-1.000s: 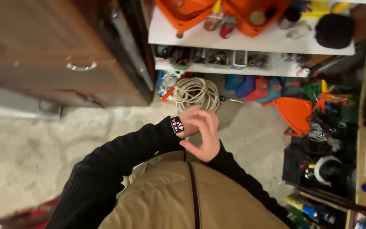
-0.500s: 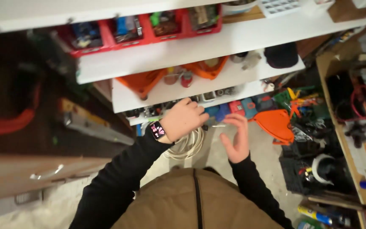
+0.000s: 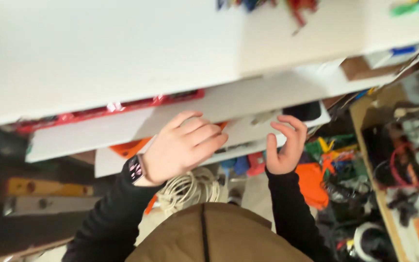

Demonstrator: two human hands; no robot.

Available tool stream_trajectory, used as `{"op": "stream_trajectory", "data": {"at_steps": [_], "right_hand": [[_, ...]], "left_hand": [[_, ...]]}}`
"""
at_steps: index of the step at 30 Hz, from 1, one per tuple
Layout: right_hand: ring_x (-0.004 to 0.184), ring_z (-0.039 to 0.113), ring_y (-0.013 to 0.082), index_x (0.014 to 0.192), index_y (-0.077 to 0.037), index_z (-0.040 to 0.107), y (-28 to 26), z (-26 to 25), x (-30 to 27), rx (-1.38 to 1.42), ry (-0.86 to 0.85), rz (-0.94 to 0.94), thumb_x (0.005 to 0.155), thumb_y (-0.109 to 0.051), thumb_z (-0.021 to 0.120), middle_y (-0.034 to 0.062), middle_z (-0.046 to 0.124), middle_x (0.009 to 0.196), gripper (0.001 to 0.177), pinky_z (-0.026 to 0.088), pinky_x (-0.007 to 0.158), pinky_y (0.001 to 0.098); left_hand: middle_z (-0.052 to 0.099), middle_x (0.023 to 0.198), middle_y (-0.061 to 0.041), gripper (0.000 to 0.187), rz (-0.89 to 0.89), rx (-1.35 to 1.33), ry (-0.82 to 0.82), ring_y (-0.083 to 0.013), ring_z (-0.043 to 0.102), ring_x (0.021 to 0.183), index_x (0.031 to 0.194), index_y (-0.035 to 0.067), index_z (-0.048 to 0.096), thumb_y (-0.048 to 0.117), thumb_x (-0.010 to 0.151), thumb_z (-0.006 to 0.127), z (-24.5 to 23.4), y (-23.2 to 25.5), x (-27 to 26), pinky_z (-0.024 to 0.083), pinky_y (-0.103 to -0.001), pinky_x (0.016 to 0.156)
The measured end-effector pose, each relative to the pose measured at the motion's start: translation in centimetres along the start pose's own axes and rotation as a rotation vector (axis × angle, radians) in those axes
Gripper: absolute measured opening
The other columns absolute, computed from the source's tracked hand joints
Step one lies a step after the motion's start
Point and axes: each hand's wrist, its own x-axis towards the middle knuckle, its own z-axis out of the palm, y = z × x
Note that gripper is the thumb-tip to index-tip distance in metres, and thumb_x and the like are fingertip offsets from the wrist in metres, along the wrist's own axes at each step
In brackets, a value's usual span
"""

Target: The person repeatedly picks up various tools from a white shelf and places them on a round wooden table. The person handles screwdrivers, a metal file, and a small green tool one by one, moving them from the shelf to the table.

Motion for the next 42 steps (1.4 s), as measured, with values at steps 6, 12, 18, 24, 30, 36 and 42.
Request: {"op": "stream_trajectory", "data": {"at_steps": [6,12,18,24,30,36,42], "right_hand": [[0.133,0.055,0.0332,0.130,-0.010,0.061,8.3,-1.6,9.4,-0.408,0.074,-0.205,0.112,-0.030,0.046,0.0140,0.052,0.143,0.031,0.025,0.119,0.0511],[0.118,0.061,0.0325,0.122,-0.014,0.063,13.3,-1.3,11.2,-0.556,0.173,-0.365,0.105,-0.020,0.052,0.0101,0.065,0.126,0.021,0.032,0.098,0.0461],[0.108,0.056,0.0269,0.115,-0.016,0.059,15.5,0.0,12.0,-0.484,0.292,-0.488,0.082,0.007,0.052,0.0060,0.060,0.117,0.041,0.027,0.093,0.0403],[0.110,0.053,0.0285,0.113,-0.010,0.061,17.4,0.6,11.7,-0.401,0.341,-0.548,0.094,-0.011,0.054,0.0085,0.063,0.112,0.020,0.031,0.098,0.0421],[0.104,0.052,0.0313,0.111,-0.010,0.060,17.2,-0.1,11.6,-0.420,0.233,-0.542,0.088,0.003,0.047,0.0100,0.059,0.116,0.029,0.031,0.092,0.0429],[0.107,0.047,0.0329,0.107,-0.007,0.060,17.5,0.5,11.4,-0.342,0.268,-0.524,0.080,0.012,0.045,0.0104,0.057,0.114,0.037,0.032,0.093,0.0444],[0.108,0.049,0.0335,0.109,-0.006,0.060,16.9,0.5,11.2,-0.377,0.277,-0.497,0.092,0.010,0.047,0.0112,0.058,0.112,0.027,0.028,0.094,0.0463]], "left_hand": [[0.073,0.098,0.000,0.022,0.006,0.254,0.031,-0.0142,0.067,0.095,0.111,0.016,0.070,0.017,0.093,0.083,2.8,-2.8,13.4,0.057,-0.032,0.094],[0.075,0.104,-0.004,0.013,-0.305,0.347,-0.185,-0.0224,0.072,0.096,0.113,0.015,0.072,0.019,0.102,0.066,3.0,-11.8,18.6,0.055,-0.046,0.095],[0.068,0.099,-0.009,0.037,-0.831,0.574,-0.483,-0.0346,0.064,0.100,0.099,0.016,0.076,0.046,0.103,0.055,8.1,-22.1,15.6,0.041,-0.052,0.103],[0.062,0.098,-0.014,0.044,-0.946,0.471,-0.459,-0.0386,0.057,0.105,0.087,0.011,0.075,0.044,0.091,0.046,7.5,-19.4,16.2,0.029,-0.054,0.104],[0.066,0.098,-0.010,0.035,-0.758,0.803,-0.368,-0.0340,0.060,0.096,0.094,0.015,0.078,0.042,0.089,0.057,12.0,-23.5,12.4,0.032,-0.052,0.101],[0.066,0.098,0.002,0.021,-0.702,1.145,-0.268,-0.0256,0.060,0.096,0.073,0.022,0.074,0.015,0.088,0.062,11.8,-22.7,13.5,0.034,-0.046,0.109],[0.065,0.091,0.001,0.025,-0.561,1.239,0.058,-0.0198,0.059,0.085,0.068,0.018,0.065,0.009,0.092,0.062,10.6,-20.9,15.6,0.041,-0.039,0.104]]}}
